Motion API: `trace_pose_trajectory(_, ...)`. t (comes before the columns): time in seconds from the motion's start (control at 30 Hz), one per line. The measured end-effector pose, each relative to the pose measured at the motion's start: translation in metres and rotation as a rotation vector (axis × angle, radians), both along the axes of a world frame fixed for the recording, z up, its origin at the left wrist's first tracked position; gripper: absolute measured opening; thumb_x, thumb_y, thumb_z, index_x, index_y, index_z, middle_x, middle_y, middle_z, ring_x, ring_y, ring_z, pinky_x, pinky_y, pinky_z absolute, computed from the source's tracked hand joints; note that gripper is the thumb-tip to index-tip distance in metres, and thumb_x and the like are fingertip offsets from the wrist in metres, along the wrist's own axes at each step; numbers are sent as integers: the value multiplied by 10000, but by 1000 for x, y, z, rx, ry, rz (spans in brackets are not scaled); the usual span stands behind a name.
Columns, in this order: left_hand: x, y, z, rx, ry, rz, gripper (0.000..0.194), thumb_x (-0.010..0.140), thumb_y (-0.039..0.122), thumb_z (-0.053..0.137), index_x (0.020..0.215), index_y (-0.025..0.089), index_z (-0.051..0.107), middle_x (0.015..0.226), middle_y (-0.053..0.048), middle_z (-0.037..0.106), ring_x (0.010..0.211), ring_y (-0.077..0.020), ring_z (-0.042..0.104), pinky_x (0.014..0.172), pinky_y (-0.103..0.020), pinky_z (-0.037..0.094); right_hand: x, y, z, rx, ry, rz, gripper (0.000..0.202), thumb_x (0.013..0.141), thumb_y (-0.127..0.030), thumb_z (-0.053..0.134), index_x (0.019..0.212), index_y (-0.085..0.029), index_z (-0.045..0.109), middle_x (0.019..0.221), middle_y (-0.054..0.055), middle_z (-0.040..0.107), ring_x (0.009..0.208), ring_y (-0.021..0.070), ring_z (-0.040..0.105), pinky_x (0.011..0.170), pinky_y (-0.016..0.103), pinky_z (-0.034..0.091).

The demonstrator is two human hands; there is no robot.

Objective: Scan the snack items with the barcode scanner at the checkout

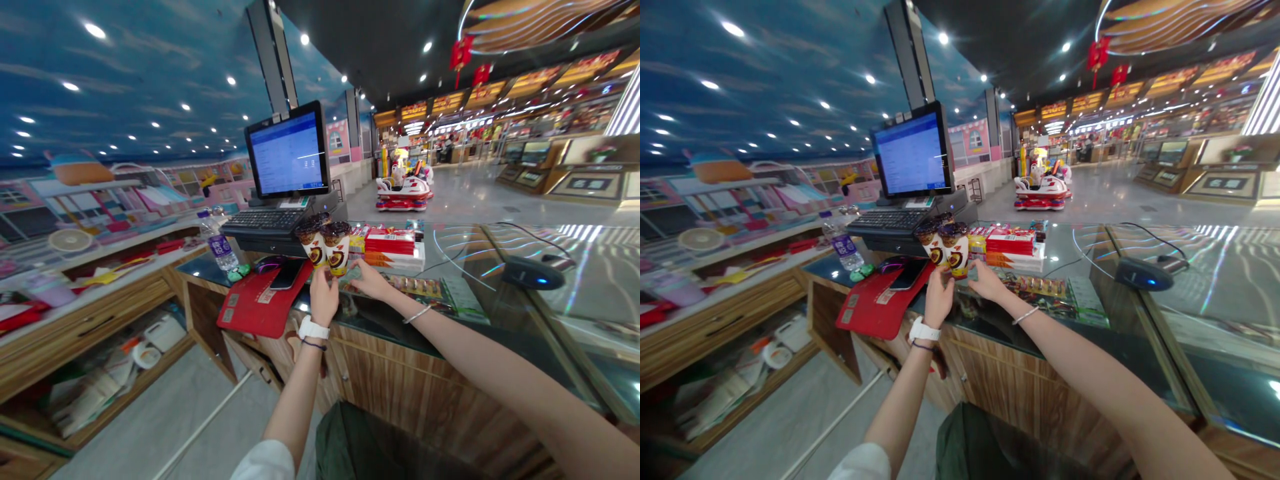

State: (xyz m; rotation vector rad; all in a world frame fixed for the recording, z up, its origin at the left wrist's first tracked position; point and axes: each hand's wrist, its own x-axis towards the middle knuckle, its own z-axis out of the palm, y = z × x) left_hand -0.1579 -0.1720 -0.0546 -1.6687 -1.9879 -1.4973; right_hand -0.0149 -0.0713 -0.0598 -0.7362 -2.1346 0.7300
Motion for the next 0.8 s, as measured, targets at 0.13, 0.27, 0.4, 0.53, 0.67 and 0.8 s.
trace_pose_trajectory(0.13, -35, 9, 23, 144, -236, 98, 395, 814, 232, 672, 1161, 185, 489, 1199, -122, 583, 1130, -238, 604, 1018, -422, 481, -7, 3, -1, -109, 128, -58, 500, 715, -231, 718, 1158, -229, 488, 1194, 99, 664, 1128, 260, 644, 976, 452, 489)
trace_pose_trajectory(0.27, -63, 29, 50, 129, -144, 173, 621, 701, 182, 772, 1238, 147, 462, 1301, -182, 551, 1286, -293, 519, 1107, -444, 399, -28, 4, 3, -184, 240, -83, 708, 677, -213, 764, 1298, -217, 425, 1309, 150, 622, 1224, 272, 605, 1021, 466, 477)
trace_pose_trajectory(0.4, -65, 50, 55, -68, -201, 112, 664, 656, 215, 828, 1214, 165, 471, 1238, -174, 640, 1197, -305, 614, 1038, -441, 458, -48, 4, 10, -203, 304, -111, 758, 671, -202, 776, 1331, -230, 404, 1273, 129, 654, 1175, 266, 638, 1010, 463, 489)
trace_pose_trajectory(0.53, -57, 60, 46, -105, -252, 78, 606, 718, 233, 791, 1229, 199, 466, 1185, -142, 695, 1104, -287, 678, 963, -413, 508, -52, 5, 11, -201, 321, -166, 687, 697, -195, 753, 1303, -244, 434, 1192, 106, 692, 1104, 270, 673, 973, 470, 509)
trace_pose_trajectory(0.67, -56, 59, 41, 12, -209, 46, 661, 753, 266, 766, 1327, 207, 444, 1259, -129, 664, 1163, -271, 648, 1007, -408, 495, -48, 6, 10, -189, 338, -173, 647, 710, -194, 746, 1284, -244, 451, 1169, 101, 699, 1112, 265, 667, 972, 454, 507)
trace_pose_trajectory(0.8, -62, 56, 39, 142, -165, 106, 717, 762, 293, 756, 1394, 216, 427, 1340, -132, 604, 1258, -267, 582, 1063, -387, 463, -46, 4, 11, -175, 297, -180, 641, 722, -209, 738, 1297, -241, 457, 1194, 103, 684, 1060, 255, 680, 949, 443, 516)
